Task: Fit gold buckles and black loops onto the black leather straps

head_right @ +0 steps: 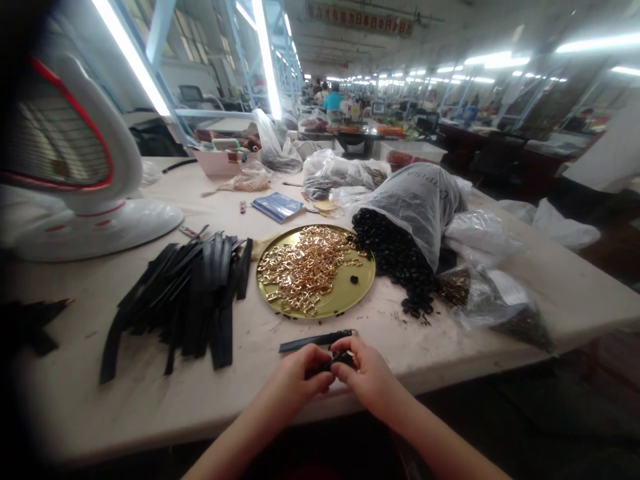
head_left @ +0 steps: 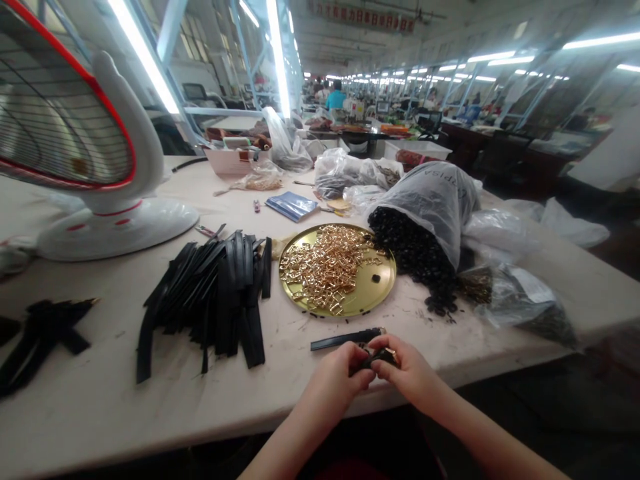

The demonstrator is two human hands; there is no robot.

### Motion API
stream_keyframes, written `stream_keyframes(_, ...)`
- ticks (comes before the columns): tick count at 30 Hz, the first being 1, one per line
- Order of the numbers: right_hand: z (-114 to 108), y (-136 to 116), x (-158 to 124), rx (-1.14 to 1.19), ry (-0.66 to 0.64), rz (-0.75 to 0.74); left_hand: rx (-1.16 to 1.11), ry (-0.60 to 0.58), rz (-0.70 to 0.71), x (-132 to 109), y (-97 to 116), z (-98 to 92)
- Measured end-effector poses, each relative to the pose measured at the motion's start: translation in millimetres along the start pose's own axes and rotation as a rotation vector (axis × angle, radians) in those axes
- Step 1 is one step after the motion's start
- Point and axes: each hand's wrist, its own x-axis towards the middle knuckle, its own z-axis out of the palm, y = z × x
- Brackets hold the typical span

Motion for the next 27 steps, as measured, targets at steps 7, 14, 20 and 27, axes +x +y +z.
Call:
stream_keyframes(7,-5,-5,-5,-0.204,0.091,-0.095,-0.121,-0.004,-0.072,-4,-4,-6.2)
stream_keyframes(14,-2,-2,-5,-0.201,0.127,-0.078,-0.307,0.027,-0.126,2,-4,11.9)
stream_keyframes(20,-7,4,-2,-0.001,-0.054,0.034,-0.231,0.021,-0.103,7,-11,12.2)
stream_keyframes(27,-15,8,0,-0.155,0.027,-0.004,-0.083,-0.017,-0.094,1,-10,5.2)
